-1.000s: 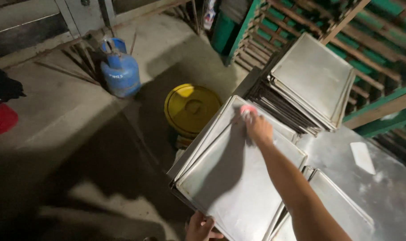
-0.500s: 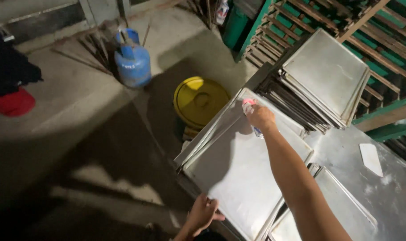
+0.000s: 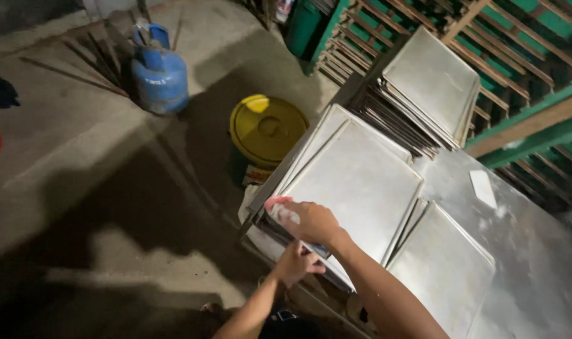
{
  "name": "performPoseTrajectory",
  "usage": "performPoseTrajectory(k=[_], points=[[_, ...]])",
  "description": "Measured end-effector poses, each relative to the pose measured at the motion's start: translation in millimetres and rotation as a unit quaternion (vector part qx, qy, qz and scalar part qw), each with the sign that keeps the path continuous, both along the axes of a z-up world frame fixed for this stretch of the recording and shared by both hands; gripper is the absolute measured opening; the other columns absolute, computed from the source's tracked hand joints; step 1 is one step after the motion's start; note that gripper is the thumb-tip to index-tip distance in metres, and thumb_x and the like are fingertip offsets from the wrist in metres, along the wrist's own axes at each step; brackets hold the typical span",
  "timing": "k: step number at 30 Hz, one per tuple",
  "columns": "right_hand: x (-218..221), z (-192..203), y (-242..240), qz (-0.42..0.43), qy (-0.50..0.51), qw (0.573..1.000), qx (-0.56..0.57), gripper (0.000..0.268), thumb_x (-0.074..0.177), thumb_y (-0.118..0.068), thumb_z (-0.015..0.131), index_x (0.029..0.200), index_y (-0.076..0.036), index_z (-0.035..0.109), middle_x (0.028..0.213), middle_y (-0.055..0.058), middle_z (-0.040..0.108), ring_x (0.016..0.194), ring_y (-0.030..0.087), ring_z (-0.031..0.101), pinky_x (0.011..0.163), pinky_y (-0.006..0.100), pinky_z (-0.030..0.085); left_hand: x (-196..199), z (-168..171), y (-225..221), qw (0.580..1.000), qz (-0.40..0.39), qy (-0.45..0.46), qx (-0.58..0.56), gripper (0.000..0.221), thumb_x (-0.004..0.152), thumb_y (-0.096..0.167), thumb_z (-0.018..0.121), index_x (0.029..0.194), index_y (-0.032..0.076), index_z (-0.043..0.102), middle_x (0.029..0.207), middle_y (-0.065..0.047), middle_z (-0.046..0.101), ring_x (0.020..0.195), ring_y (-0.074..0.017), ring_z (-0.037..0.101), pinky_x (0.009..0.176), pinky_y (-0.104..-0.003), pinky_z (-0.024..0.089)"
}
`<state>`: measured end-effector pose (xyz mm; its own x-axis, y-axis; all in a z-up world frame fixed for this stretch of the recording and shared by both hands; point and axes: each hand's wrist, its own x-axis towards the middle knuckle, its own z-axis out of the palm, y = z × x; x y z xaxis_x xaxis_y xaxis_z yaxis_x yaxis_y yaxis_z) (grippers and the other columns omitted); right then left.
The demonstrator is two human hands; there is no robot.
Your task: Cleaning and stacking metal baking trays in a bakery environment.
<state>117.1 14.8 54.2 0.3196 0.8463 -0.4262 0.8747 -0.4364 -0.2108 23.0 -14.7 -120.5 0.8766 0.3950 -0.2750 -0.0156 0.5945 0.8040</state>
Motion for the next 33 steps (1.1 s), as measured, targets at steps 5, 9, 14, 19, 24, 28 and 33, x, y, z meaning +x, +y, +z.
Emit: performPoseTrajectory(k=[5,9,14,19,24,28,33], points=[[-8.8,5.5,-56.5,-0.011,0.008,0.996,-0.093,0.045,0.096,-0.048,0.054,0.134,-0.027,0.065,0.092,0.008,0.076,0.082,0.024,0.076,0.079,0.042,0.062,-42.6,65.7,20.5,0.984,-0.052,-0.109,-0.132,0.051,0.088,0.002,0.053,0.138,0.0,0.047,0.129,-0.012,0.062,0.113,-0.0257,0.067,0.093,-0.039,0.061],[-17.3,47.4,-122.4,-0.088,-0.004,0.989,-0.122,0.052,0.099,-0.053,0.048,0.148,-0.036,0.054,0.087,0.015,0.076,0.081,0.029,0.076,0.084,0.044,0.061,-42.7,38.9,17.9,0.988,-0.044,-0.08,-0.124,0.048,0.089,0.002,0.054,0.137,-0.001,0.05,0.126,-0.018,0.065,0.113,-0.0281,0.067,0.094,-0.037,0.061],[16.8,19.4,-230.6,-0.202,-0.03,0.973,-0.105,0.054,0.094,-0.057,0.057,0.142,-0.034,0.059,0.102,0.009,0.078,0.093,0.028,0.077,0.086,0.044,0.061,-44.1,51.6,16.5,0.983,0.024,-0.08,-0.161,0.039,0.09,-0.004,0.055,0.129,-0.006,0.052,0.12,-0.02,0.064,0.105,-0.0285,0.07,0.088,-0.039,0.062],[46.4,2.1,-300.8,-0.366,0.057,0.929,-0.01,0.057,0.09,-0.048,0.066,0.143,-0.027,0.061,0.103,0.012,0.081,0.088,0.025,0.076,0.079,0.039,0.059,-61.3,45.3,1.9,0.992,0.109,0.005,-0.069,0.027,0.093,0.0,0.055,0.119,-0.005,0.05,0.115,-0.022,0.064,0.101,-0.0305,0.074,0.083,-0.04,0.064],[80.3,-31.4,-335.6,-0.536,0.17,0.804,0.196,0.056,0.091,-0.036,0.067,0.14,-0.01,0.062,0.095,0.017,0.079,0.071,0.024,0.068,0.063,0.037,0.056,-56.2,87.5,-5.7,0.914,0.194,0.097,0.343,0.031,0.092,0.002,0.059,0.12,0.0,0.046,0.12,-0.021,0.057,0.111,-0.0328,0.067,0.092,-0.046,0.06],[87.4,-24.2,-331.3,-0.589,0.165,0.717,0.335,0.051,0.097,-0.037,0.065,0.133,-0.002,0.068,0.09,0.012,0.07,0.071,0.018,0.06,0.062,0.036,0.051,-24.1,108.2,8.8,0.657,-0.011,0.068,0.751,0.074,0.075,-0.007,0.06,0.146,0.003,0.04,0.154,-0.027,0.033,0.144,-0.0431,0.025,0.114,-0.062,0.02],[133.8,-41.2,-347.6,-0.59,0.174,0.662,0.428,0.047,0.101,-0.039,0.061,0.13,-0.002,0.067,0.093,0.009,0.065,0.076,0.017,0.057,0.065,0.034,0.048,8.3,96.1,14.7,0.591,-0.124,0.027,0.796,0.079,0.078,-0.005,0.06,0.153,0.008,0.038,0.164,-0.025,0.02,0.151,-0.0481,0.004,0.115,-0.072,-0.003]])
